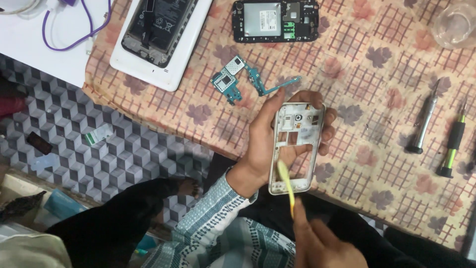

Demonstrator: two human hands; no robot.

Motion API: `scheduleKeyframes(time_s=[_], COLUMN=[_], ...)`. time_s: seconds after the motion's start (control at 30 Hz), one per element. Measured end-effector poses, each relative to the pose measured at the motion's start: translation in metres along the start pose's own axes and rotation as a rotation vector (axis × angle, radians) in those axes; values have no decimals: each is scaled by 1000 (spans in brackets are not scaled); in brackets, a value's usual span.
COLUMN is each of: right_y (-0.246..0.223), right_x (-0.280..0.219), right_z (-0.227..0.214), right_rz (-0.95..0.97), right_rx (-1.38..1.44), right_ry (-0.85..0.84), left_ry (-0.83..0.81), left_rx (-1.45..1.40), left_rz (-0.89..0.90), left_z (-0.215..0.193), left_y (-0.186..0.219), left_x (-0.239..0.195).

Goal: The person cleans the internal components and casing of a disassembled mobile phone using a toothbrush and a screwdriver. They brush the battery area and circuit board, then clean the empty phone casing.

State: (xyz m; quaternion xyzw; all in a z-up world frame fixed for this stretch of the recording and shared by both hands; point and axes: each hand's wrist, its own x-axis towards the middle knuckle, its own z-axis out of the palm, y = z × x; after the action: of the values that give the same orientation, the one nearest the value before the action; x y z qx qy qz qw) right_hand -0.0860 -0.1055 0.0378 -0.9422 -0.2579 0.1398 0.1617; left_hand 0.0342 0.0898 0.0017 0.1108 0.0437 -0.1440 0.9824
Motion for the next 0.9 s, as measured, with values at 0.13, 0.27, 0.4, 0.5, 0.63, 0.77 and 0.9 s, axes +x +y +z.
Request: scheduleKeyframes(time_s=[0.13, 0.27, 0.4, 0.5, 0.63, 0.77, 0.9], right_y=[-10, -18, -15, -12, -11, -1, 15], right_x=[18, 23, 15, 7, 3, -7, -16], right_z=[-5, -19, -37, -39, -28, -16, -4], right_rz=[77, 109, 187, 165, 300, 675, 724], right_rx=[39, 35, 14, 130, 265, 669, 1023], right_ry=[-143, -162, -80, 113, 340, 287, 300], left_ry=[-26, -112, -174, -129, -152, -163, -207], left_rx=[156, 56, -166, -221, -366, -355, -366], left_rz=[-17, -50, -14, -8, -39, -30, -32], left_z=[0, -7, -14, -20, -18, -20, -22], left_y=[1, -4, -5, -5, -2, -1, -3], left_x=[-2, -5, -1, -2, -3, -6, -6])
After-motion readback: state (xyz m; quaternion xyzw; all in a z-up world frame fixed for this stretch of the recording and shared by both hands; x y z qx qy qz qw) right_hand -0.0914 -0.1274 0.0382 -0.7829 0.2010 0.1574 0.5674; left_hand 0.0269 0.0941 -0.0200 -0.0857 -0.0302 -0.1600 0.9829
